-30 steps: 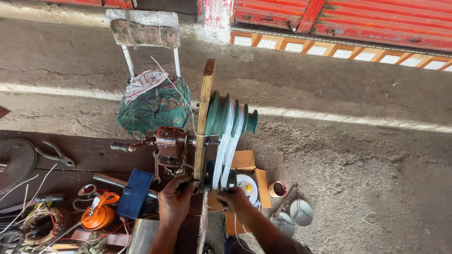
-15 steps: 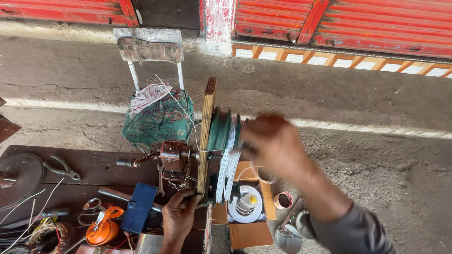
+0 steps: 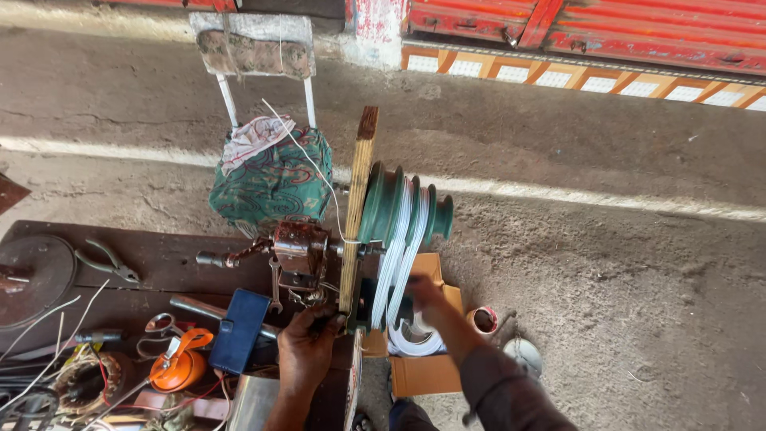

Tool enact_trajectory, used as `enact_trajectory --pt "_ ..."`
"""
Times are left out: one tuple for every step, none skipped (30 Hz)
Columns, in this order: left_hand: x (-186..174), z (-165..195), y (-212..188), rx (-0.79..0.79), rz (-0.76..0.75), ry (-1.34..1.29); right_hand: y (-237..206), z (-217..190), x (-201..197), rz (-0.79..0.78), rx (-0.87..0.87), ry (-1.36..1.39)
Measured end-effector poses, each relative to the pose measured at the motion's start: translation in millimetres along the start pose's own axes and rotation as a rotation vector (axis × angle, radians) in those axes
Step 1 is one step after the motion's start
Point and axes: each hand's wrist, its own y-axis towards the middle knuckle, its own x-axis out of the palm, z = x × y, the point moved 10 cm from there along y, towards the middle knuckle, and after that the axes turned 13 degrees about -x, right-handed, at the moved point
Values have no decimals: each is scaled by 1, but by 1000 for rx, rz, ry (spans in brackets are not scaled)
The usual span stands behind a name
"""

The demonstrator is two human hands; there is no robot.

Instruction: The person winds white wire onto a green plastic spool mounted on a wooden frame. They hold the spool with one hand and guide the wire with the other, rotating the spool to accumulate layers of wire. The wire is fed from a box on the floor.

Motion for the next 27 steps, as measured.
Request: enact_trajectory --pt "0 4 -1 24 2 13 -21 21 12 -31 55 71" --pt "0 4 -1 17 -8 21 -44 38 21 -57 101 131" --pt "1 4 0 14 -18 29 -69 43 34 -100 126 172" --pt "2 3 0 9 -25 36 -96 43 46 -141 151 226" --pt "1 3 0 16 -10 49 -117 30 46 -136 71 98" --pt "1 3 0 21 6 62 -136 7 39 -104 -73 -191" --pt "0 3 0 29 24 74 -158 -23 36 -70 -219 -481" --pt "0 1 0 19 20 44 -177 -62 47 -127 -456 -600" --pt "0 -1 1 14 15 12 -199 -102 59 -183 -698 -717" --pt "0 -2 1 11 9 -18 -223 -139 72 -237 -943 -832" --pt "2 -6 3 -18 -9 -24 -239 -168 78 -241 -1084 -927" --pt "4 -10 5 -47 -26 -31 -250 -197 83 -245 -1226 -1023" --pt "6 -14 7 -77 -40 -37 -257 -223 88 -250 -1368 -1119" --pt "7 -14 8 -65 -54 -63 -252 -247 87 -234 -1384 -1161" --pt "9 -15 9 -55 -68 -88 -250 -269 83 -219 -1398 -1202" --pt "10 -17 10 -48 -79 -112 -245 -291 80 -207 -1411 -1241" --pt "12 -21 12 -68 -86 -100 -250 -317 74 -149 -1540 -1268" --pt "13 -25 14 -90 -93 -87 -252 -343 65 -88 -1666 -1293" --pt "15 -30 15 -113 -99 -75 -235 -370 51 -46 -1614 -1205" --pt "15 -29 16 -87 -95 -82 -215 -392 35 -5 -1558 -1118" --pt "15 -28 16 -60 -92 -88 -188 -412 22 -5 -1488 -1010" --pt "15 -26 17 -35 -90 -94 -157 -425 9 -6 -1415 -904" --pt "15 -27 17 -36 -94 -98 -115 -425 -10 43 -1202 -843" --pt "15 -27 17 -37 -98 -102 -74 -414 -30 87 -988 -779" --pt "15 -26 16 -41 -101 -108 -41 -399 -36 56 -915 -663" --pt "15 -27 15 -60 -95 -101 -10 -378 -40 23 -838 -549" --pt "14 -27 14 -80 -90 -92 17 -346 -43 -1 -747 -435"
